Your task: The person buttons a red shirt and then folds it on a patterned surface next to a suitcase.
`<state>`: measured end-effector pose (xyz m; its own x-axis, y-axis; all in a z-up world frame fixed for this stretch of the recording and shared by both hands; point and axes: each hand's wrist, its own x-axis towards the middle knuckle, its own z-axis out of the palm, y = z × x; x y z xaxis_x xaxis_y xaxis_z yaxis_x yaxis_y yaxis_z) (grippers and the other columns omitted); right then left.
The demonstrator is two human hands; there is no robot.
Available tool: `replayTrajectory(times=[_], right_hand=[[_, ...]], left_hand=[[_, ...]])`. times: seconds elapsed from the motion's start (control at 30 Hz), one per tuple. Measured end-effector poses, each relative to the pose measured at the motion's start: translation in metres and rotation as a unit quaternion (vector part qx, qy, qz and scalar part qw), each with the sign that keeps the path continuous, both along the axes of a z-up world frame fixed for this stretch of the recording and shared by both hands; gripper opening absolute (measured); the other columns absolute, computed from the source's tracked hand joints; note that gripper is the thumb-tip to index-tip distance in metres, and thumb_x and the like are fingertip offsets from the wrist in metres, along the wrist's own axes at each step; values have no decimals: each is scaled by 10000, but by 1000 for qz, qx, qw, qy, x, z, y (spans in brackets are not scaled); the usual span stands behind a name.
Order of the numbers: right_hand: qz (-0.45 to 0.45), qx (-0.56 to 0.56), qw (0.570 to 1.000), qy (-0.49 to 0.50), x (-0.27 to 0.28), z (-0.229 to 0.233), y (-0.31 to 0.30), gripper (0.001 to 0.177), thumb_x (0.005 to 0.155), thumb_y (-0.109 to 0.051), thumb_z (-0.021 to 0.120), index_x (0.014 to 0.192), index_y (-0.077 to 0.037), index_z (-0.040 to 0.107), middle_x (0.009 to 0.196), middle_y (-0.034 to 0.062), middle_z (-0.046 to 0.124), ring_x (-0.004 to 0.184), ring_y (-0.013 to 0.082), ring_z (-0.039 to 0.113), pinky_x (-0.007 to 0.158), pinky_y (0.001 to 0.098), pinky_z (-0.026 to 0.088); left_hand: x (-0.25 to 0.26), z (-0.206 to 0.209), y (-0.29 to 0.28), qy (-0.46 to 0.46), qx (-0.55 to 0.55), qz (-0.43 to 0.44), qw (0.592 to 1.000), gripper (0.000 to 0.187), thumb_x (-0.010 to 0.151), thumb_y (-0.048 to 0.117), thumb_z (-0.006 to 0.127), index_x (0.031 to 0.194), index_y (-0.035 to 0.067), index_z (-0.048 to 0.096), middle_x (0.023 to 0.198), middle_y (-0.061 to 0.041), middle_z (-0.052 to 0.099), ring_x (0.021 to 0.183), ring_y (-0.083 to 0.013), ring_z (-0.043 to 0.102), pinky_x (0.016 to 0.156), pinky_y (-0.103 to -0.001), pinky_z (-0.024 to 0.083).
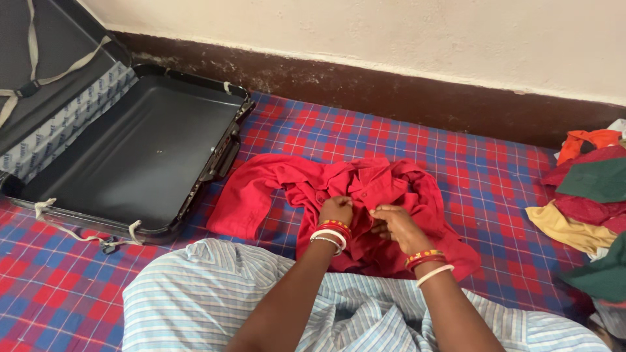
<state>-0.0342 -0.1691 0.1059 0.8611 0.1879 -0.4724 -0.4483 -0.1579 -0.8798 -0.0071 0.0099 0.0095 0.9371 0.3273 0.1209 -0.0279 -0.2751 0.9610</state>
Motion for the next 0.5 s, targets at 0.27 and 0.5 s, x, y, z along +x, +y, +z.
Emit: replayTrajectory(times=[0.27, 0.5], right_hand=[[107, -3, 994, -29, -9, 20, 4, 199, 937, -297, 676, 822, -135, 658, 753, -6, 656, 669, 108, 602, 626, 266, 463], [134, -180, 973, -53, -20, 52, 16, 355, 966, -422, 623, 852, -95, 705, 735, 17, 695, 678, 152, 669, 605, 307, 501]], left_hand=[[-28, 70, 11, 142, -72, -23, 987, 421, 917, 436, 701, 955, 24, 779, 852, -237, 754, 810, -387, 732, 769, -445, 551], [-23, 73, 7, -105, 240, 149, 954, 224, 579, 325, 918, 638, 128, 828, 789, -185, 740, 809, -397, 696, 710, -524, 519]])
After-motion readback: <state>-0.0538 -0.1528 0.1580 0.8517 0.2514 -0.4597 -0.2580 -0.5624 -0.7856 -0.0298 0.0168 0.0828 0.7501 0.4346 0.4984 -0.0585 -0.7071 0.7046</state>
